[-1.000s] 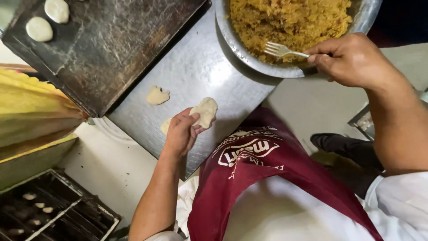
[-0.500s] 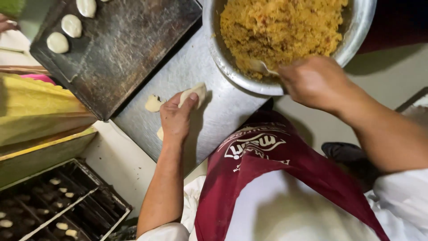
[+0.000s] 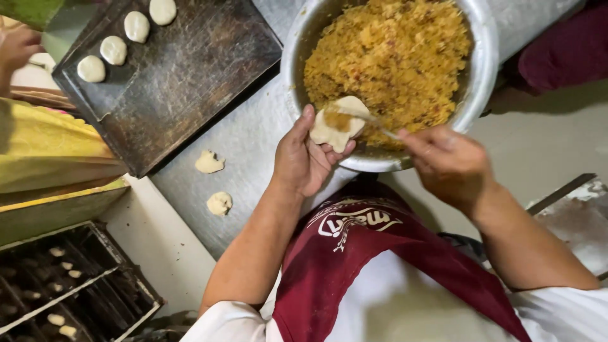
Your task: Flattening dough, adding filling, sealing the buns, and placing them on a baking tray
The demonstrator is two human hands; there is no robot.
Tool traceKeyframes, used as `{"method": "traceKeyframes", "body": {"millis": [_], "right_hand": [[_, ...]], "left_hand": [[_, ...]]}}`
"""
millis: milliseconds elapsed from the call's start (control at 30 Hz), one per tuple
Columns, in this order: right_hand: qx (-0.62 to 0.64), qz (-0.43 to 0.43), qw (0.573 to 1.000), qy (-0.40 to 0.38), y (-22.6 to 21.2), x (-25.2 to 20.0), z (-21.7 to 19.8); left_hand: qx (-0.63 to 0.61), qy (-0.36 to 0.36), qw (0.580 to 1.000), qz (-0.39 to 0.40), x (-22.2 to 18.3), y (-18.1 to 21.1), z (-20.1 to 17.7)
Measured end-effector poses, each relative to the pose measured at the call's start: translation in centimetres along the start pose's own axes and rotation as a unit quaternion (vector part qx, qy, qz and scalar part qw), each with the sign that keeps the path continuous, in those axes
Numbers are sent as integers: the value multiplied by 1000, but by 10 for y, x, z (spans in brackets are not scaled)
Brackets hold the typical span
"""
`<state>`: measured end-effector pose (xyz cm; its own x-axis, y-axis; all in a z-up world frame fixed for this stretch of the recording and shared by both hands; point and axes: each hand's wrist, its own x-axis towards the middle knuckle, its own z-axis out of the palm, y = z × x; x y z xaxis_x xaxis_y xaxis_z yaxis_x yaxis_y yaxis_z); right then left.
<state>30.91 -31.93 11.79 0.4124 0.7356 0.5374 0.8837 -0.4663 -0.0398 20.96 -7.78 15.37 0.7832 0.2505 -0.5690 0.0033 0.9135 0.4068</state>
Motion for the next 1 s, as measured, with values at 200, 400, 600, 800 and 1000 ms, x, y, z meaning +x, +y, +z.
{"method": "traceKeyframes", "body": {"millis": [200, 400, 600, 800, 1000], "right_hand": [[142, 37, 989, -18, 38, -35, 3], [258, 1, 965, 55, 13, 39, 0], [623, 163, 738, -204, -87, 112, 28], [403, -113, 906, -59, -179, 120, 41], [497, 6, 864, -80, -204, 103, 66]], "left_hand": [[26, -24, 997, 74, 12, -1, -17], [73, -110, 988, 79, -20, 20, -38], [191, -47, 962, 187, -27, 18, -109], [-29, -4, 971, 238, -51, 30, -144], [148, -204, 953, 168, -86, 55, -206]]}}
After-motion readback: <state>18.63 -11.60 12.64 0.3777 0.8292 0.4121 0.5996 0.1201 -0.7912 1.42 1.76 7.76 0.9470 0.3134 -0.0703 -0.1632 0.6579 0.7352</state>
